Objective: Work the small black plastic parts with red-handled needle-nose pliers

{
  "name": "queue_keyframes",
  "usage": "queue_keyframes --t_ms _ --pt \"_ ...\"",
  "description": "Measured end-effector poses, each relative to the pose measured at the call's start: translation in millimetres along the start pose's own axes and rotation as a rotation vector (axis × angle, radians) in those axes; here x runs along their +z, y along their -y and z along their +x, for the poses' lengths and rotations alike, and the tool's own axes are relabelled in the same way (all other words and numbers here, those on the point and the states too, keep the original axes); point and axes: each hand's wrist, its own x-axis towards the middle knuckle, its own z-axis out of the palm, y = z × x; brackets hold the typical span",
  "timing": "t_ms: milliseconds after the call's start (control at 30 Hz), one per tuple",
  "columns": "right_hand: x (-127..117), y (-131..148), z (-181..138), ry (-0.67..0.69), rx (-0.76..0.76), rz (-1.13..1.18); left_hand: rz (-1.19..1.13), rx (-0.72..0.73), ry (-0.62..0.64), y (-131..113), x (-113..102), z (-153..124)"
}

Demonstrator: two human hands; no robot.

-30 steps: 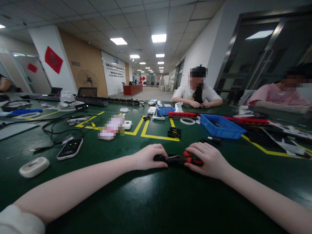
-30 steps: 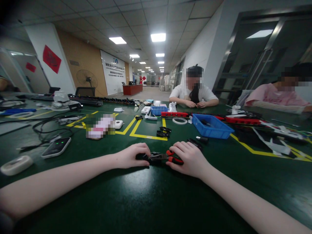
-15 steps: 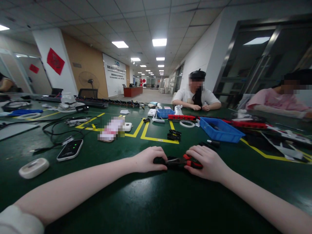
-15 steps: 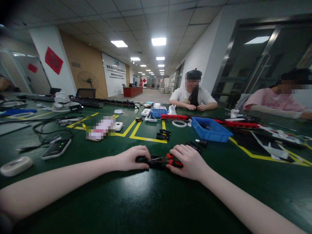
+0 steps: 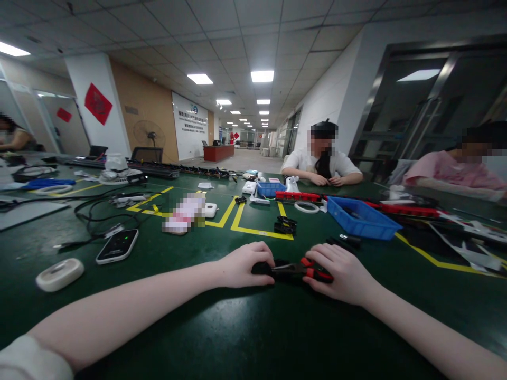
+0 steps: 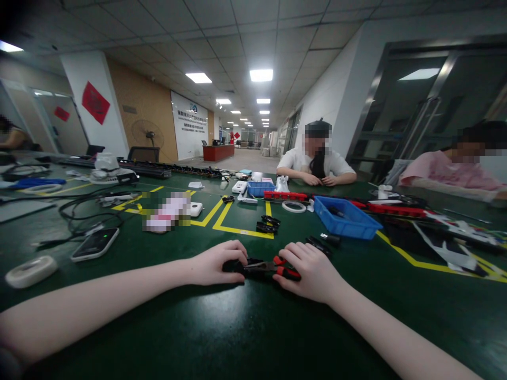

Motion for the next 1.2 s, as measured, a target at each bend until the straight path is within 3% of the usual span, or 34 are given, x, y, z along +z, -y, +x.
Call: queue_keyframes --t_ms 433,733,1200 --pt "-0.8 0.0 -0.9 -0.040 0.011 -0.026 -0.036 -0.008 0.006 2.2 1.6 -0.3" --pt "1.1 -2.6 -2.1 -0.110 -0.067 -0.060 -0.014 -0.008 0.016 0.7 0.0 0.0" --pt "4.0 -5.2 -4.1 -0.109 -0.105 -0.067 -0.009 0.028 0.014 2.0 1.2 -0.3"
